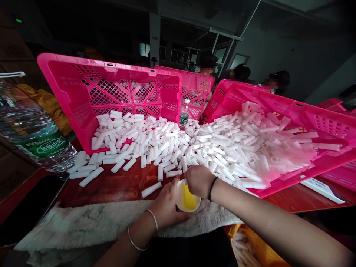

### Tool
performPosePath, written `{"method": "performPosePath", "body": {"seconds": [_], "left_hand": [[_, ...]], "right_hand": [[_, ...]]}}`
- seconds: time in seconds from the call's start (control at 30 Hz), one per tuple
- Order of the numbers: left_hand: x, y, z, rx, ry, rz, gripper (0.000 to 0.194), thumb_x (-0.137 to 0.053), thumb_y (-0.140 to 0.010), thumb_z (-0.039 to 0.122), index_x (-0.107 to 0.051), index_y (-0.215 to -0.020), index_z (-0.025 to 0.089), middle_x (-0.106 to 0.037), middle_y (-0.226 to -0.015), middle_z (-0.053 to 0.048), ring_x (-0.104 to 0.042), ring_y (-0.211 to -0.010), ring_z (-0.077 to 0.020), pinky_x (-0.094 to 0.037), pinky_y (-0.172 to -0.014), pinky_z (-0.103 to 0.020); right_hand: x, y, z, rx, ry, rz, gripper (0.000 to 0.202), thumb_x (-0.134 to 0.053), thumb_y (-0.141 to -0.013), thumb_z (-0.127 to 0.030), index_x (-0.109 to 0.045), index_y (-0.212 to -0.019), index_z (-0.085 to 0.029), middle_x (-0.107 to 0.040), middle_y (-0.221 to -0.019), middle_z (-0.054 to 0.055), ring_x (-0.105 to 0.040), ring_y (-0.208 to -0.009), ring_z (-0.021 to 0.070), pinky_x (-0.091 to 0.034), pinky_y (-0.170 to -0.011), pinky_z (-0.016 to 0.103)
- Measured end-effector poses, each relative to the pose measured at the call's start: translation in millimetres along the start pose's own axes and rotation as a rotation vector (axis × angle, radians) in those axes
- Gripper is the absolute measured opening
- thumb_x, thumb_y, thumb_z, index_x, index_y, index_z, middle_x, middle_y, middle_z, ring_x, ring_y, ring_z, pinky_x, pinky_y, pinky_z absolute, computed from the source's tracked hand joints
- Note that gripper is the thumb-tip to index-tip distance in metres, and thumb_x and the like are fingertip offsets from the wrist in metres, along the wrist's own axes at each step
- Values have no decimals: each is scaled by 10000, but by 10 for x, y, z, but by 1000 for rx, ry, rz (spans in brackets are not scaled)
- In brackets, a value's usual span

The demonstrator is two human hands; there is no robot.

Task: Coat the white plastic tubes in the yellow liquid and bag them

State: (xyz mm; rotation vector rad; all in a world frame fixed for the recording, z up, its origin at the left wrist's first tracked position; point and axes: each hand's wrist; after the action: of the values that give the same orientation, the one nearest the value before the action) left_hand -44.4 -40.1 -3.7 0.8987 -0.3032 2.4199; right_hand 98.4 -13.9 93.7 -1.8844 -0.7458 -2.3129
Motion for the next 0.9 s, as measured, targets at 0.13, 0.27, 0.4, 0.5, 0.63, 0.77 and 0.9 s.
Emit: {"method": "performPosePath", "body": {"seconds": [0.13, 0.27, 0.4, 0.5, 0.63, 0.77, 0.9], "left_hand": [[-22, 3, -83, 26, 38, -28, 1107, -773, -558, 350, -116, -1429, 163, -297, -1453, -188, -280, -1335, -334, -258, -1091, -504], [-48, 11, -84, 25, 44, 10, 1089, -766, -575, 339, -119, -1432, 158, -323, -1439, -181, -301, -1327, -324, -269, -1092, -496], [-86, 18, -67, 22, 12, 84, 1090, -782, -557, 359, -154, -1425, 161, -357, -1412, -189, -325, -1308, -349, -291, -1074, -526], [-103, 18, -60, 31, -12, 117, 1101, -797, -538, 352, -169, -1420, 155, -382, -1384, -202, -352, -1287, -358, -313, -1057, -535], [-105, 20, -55, 13, -13, 123, 1104, -801, -543, 357, -160, -1421, 163, -386, -1377, -193, -352, -1289, -346, -313, -1060, -523], [-101, 24, -43, 8, -5, 116, 1129, -806, -537, 367, -138, -1425, 169, -366, -1389, -193, -349, -1288, -351, -312, -1057, -525], [-96, 18, -27, 18, 5, 115, 1142, -817, -516, 359, -147, -1426, 201, -368, -1390, -180, -353, -1282, -368, -309, -1051, -541]], "right_hand": [[-27, 143, 243, -40, -50, 45, 211, -498, -725, -120, -681, -831, -126, -687, -865, 119, -644, -807, 220, -444, -646, 262], [-117, 519, 340, -135, -250, 269, 193, -484, -675, -81, -646, -738, -165, -653, -793, 72, -617, -757, 180, -425, -656, 245], [-539, 850, 184, -228, -550, 546, 224, -462, -713, -90, -654, -761, -195, -635, -756, 52, -608, -697, 179, -444, -621, 263], [-961, 911, -4, -212, -701, 710, 207, -467, -794, -160, -656, -873, -191, -649, -801, 63, -620, -717, 181, -479, -643, 275], [-1194, 825, -148, -241, -675, 855, 212, -470, -824, -212, -643, -936, -163, -648, -822, 91, -620, -718, 192, -497, -644, 292], [-966, 670, -114, -263, -542, 708, 247, -455, -765, -143, -663, -898, -159, -647, -813, 95, -615, -714, 202, -479, -657, 292], [-595, 474, -18, -259, -302, 450, 255, -463, -699, -96, -668, -835, -162, -644, -805, 84, -609, -712, 206, -433, -639, 283]]}}
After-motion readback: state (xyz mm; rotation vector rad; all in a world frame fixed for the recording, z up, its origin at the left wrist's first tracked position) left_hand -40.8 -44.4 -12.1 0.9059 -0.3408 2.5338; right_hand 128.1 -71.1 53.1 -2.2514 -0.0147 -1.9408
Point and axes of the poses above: each hand's wrist, its own y-axis away from the middle knuckle, its own x-axis out of the back of the hand, z = x × y
